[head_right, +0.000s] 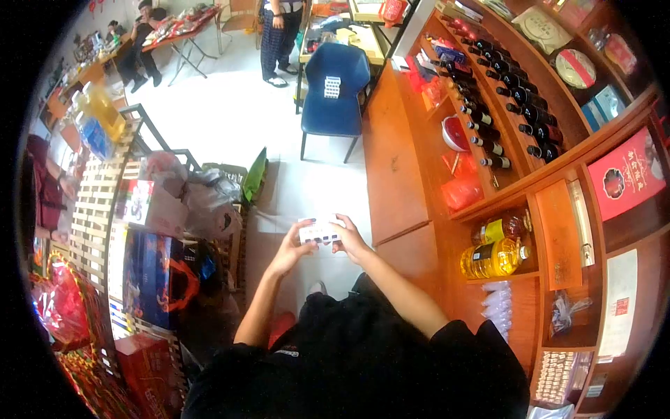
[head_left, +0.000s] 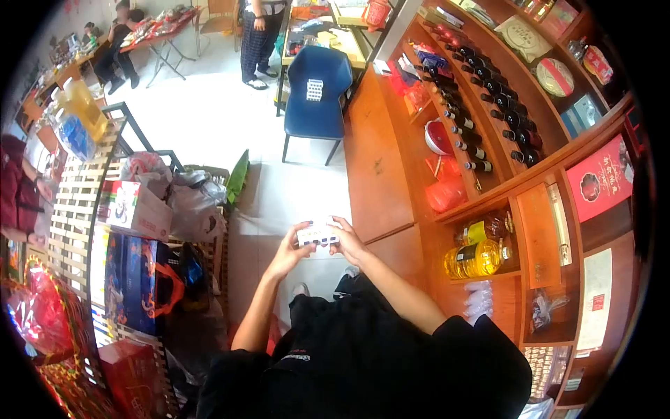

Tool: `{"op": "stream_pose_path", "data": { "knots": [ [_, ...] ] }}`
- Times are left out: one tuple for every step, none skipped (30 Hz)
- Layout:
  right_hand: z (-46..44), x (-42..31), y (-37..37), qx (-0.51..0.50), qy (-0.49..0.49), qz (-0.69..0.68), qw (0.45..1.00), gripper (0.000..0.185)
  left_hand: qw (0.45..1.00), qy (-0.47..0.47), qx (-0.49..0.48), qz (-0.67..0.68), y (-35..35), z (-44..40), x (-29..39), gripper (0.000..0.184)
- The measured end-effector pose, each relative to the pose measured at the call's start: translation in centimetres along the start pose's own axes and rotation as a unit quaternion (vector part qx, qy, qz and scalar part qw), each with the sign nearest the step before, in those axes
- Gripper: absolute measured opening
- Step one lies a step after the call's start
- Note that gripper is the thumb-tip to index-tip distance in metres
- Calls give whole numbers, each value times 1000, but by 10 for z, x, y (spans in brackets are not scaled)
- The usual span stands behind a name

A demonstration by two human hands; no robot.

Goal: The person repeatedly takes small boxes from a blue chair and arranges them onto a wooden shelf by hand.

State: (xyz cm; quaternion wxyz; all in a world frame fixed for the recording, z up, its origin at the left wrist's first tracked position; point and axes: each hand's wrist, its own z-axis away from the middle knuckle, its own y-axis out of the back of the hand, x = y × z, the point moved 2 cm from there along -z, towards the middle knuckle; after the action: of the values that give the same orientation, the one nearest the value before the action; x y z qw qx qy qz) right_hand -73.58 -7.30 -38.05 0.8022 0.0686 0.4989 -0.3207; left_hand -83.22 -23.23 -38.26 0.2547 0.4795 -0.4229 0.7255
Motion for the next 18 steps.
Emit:
{"op": "stream_pose_path", "data": {
  "knots": [
    [-8,7,0,3,-18,-6,1000,47,998,-54,-7,-14,4,-3,-13,50],
    [-16,8,0,5,-36,-12,999,45,994,-109,-14,-27,10,-14,-26,49],
    [-18,7,-1,10,-39,-24,999,45,993,-110,-17,-31,14,-22,-30,49],
    [-19,6,-1,12,-36,-30,999,45,993,-104,-22,-44,17,-29,-34,46],
    [-22,2,3,15,-43,-49,998,44,993,-100,-28,-57,17,-38,-29,43],
    [-25,-2,7,20,-50,-69,996,44,992,-102,-36,-62,16,-49,-25,43],
    [-26,-5,14,36,-47,-58,997,38,985,-99,-57,-128,12,-61,-21,42],
    [-32,-5,23,39,-41,-63,996,38,973,-96,-76,-193,7,-74,-17,41],
    [-38,-2,38,48,-34,-92,994,35,967,-145,-75,-198,-4,-88,-13,39],
    [-43,1,55,59,-30,-120,991,31,957,-143,-89,-237,-12,-102,-10,42],
    [-47,2,71,46,-23,-137,989,28,951,-147,-107,-250,-19,-119,-15,42],
    [-48,-1,85,51,-21,-142,988,28,945,-151,-125,-262,-26,-137,-20,43],
    [-50,-3,99,47,-26,-159,986,28,944,-148,-131,-265,-33,-153,-26,43],
    [-54,-4,108,42,-31,-178,983,28,940,-127,-155,-274,-40,-167,-28,44],
    [-59,-2,114,44,-32,-186,981,28,936,-107,-178,-284,-45,-178,-30,45],
    [-66,-1,120,81,-17,-178,981,28,934,-101,-182,-289,-47,-190,-30,45],
    [-78,0,125,115,-3,-169,979,29,928,-82,-185,-313,-48,-200,-26,47],
    [-91,0,130,148,8,-161,976,31,921,-61,-186,-336,-46,-210,-23,48]
  ]
}}
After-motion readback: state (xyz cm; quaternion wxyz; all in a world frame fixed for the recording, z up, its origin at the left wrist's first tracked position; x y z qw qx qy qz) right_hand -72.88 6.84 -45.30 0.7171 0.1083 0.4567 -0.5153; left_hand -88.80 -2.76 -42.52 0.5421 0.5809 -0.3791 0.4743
